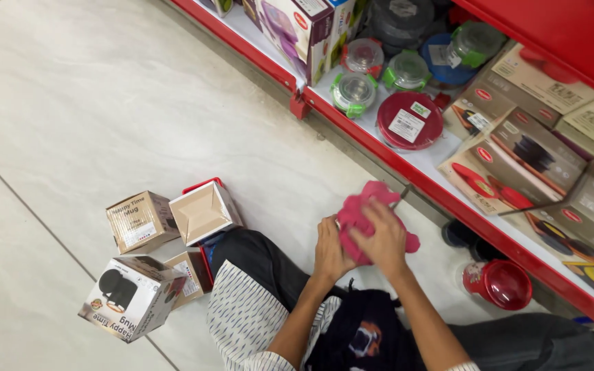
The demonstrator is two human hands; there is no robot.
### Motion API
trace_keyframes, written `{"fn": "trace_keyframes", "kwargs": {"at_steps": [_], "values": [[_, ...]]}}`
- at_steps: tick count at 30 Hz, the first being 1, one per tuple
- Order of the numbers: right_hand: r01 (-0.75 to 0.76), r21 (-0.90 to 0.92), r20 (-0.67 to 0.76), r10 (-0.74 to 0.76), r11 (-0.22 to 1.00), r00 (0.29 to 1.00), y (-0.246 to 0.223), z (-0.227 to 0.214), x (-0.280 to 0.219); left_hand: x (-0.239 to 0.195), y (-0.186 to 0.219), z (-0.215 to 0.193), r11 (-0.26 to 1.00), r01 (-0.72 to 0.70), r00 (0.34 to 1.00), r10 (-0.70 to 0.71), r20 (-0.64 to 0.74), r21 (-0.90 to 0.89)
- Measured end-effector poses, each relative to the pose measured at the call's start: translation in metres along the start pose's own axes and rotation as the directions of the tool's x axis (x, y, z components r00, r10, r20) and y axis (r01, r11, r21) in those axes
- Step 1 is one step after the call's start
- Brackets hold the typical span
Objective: Cleaning mugs with a cloth and organizing them on shelves.
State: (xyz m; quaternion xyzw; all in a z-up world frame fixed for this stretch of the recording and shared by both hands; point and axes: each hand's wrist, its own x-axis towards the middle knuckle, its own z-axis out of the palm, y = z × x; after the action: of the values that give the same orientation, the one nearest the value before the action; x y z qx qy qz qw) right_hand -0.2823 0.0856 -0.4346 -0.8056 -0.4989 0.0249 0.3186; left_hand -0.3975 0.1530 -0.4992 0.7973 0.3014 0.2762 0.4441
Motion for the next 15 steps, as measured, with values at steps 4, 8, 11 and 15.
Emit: {"fn": "trace_keyframes", "kwargs": {"at_steps": [4,8,11,15], "values": [[-0.263,0.014,-0.171,0.261,0.965,0.950,0.033,-0.007,0.022,-0.024,0.020,0.001,0.987,0.163,0.985,-0.163,0.050,0.012],[-0.413,0.073,-0.096,0.419,0.908,0.903,0.070,-0.031,0.019,-0.033,0.027,-0.003,0.984,0.177,0.984,-0.177,0.024,0.035],[-0.446,0.133,-0.077,0.458,0.885,0.886,0.073,-0.037,-0.011,-0.034,0.019,0.002,0.999,0.023,0.998,-0.021,-0.066,0.035],[-0.293,0.473,-0.102,0.383,0.831,0.918,0.025,-0.022,-0.056,-0.035,0.013,0.007,0.996,-0.092,0.990,0.091,-0.106,-0.004]]}}
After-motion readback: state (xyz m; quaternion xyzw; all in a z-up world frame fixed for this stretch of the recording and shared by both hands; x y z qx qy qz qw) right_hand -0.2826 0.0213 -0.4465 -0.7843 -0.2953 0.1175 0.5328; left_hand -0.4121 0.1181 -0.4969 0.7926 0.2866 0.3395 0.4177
